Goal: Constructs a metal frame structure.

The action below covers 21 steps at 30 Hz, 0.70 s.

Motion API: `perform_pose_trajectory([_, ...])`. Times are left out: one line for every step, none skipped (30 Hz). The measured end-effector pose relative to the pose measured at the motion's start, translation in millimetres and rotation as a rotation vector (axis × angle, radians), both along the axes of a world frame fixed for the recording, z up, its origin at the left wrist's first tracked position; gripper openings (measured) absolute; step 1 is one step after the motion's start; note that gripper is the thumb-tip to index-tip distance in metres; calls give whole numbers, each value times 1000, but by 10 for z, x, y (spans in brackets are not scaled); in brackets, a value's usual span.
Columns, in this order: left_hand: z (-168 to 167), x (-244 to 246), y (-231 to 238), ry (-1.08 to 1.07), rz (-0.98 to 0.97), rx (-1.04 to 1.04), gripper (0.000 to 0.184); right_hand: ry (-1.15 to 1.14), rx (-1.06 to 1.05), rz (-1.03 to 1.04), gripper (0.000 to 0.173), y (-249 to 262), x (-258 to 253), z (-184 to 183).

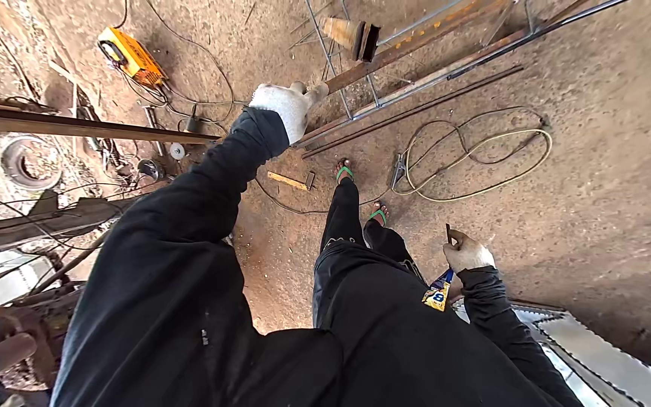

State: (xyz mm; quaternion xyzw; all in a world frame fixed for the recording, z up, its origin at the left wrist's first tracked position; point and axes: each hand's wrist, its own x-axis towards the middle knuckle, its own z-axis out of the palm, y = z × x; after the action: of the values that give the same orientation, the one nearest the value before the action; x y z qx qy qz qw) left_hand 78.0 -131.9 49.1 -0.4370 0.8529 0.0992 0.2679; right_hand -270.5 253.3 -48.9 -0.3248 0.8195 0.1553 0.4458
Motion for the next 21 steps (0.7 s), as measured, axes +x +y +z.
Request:
perform_pose_trajectory([1, 12, -6, 13, 1, -3, 67, -3, 1, -1, 48, -2, 4, -2])
perform_pose_trajectory([7, 25, -8, 36, 9, -12, 67, -2, -3, -4, 48, 0, -1, -3])
perform_pose_trajectory([27, 40, 6, 71, 30, -25, 65, -1, -6, -5, 48, 1, -13, -1])
perform_pose_trajectory([61, 51, 29, 110, 68, -46, 65, 0, -9, -9, 47, 1, -23, 4])
perform_pose_trajectory([109, 43, 55, 138, 117, -69, 66, 2, -10, -14, 47, 7, -32, 5])
perform_pose_trajectory([163, 20, 80, 153, 165, -85, 67, 3, -12, -18, 47, 17, -43, 3])
perform_pose_trajectory([199, -4, 104, 163, 204, -100, 68, 4, -10, -17, 48, 21, -57, 3])
perform_pose_trajectory([230, -34, 126, 167, 236, -104, 69, 4, -9, -18, 48, 22, -68, 4])
perform_pose_trajectory([259, -66, 146, 166, 263, -100, 69, 2, -5, -17, 47, 19, -75, 0])
perform_pose_trajectory([276, -101, 161, 163, 285, -99, 69, 1, -4, -14, 47, 13, -74, -3])
perform_pose_trajectory([284, -138, 172, 166, 303, -104, 69, 0, -5, -12, 48, 3, -72, -2])
perform_pose_trajectory([284, -184, 185, 179, 323, -114, 70, 0, -7, -11, 48, -4, -72, -2])
perform_pose_trajectory([292, -245, 202, 201, 344, -121, 72, 1, -14, -11, 48, -8, -70, -4])
perform_pose_trajectory([321, -321, 216, 225, 368, -117, 74, 0, -19, -10, 48, -13, -63, -5])
perform_pose_trajectory([363, -407, 229, 253, 394, -111, 77, -6, -19, -8, 48, -22, -53, -5])
perform_pose_trajectory([400, -492, 233, 284, 419, -108, 77, -13, -17, -9, 48, -32, -41, -4])
perform_pose_trajectory([430, -575, 228, 313, 439, -109, 76, -25, -17, -9, 48, -44, -30, 3])
perform_pose_trajectory([445, -657, 216, 336, 455, -114, 73, -36, -23, -8, 48, -52, -21, 10])
perform_pose_trajectory([453, -741, 191, 349, 473, -117, 70, -38, -28, -8, 49, -51, -18, 6])
perform_pose_trajectory([458, -820, 159, 361, 489, -113, 66, -38, -29, -9, 49, -47, -16, 1])
perform_pose_trajectory([447, -891, 124, 374, 503, -112, 63, -39, -26, -11, 49, -40, -18, -6])
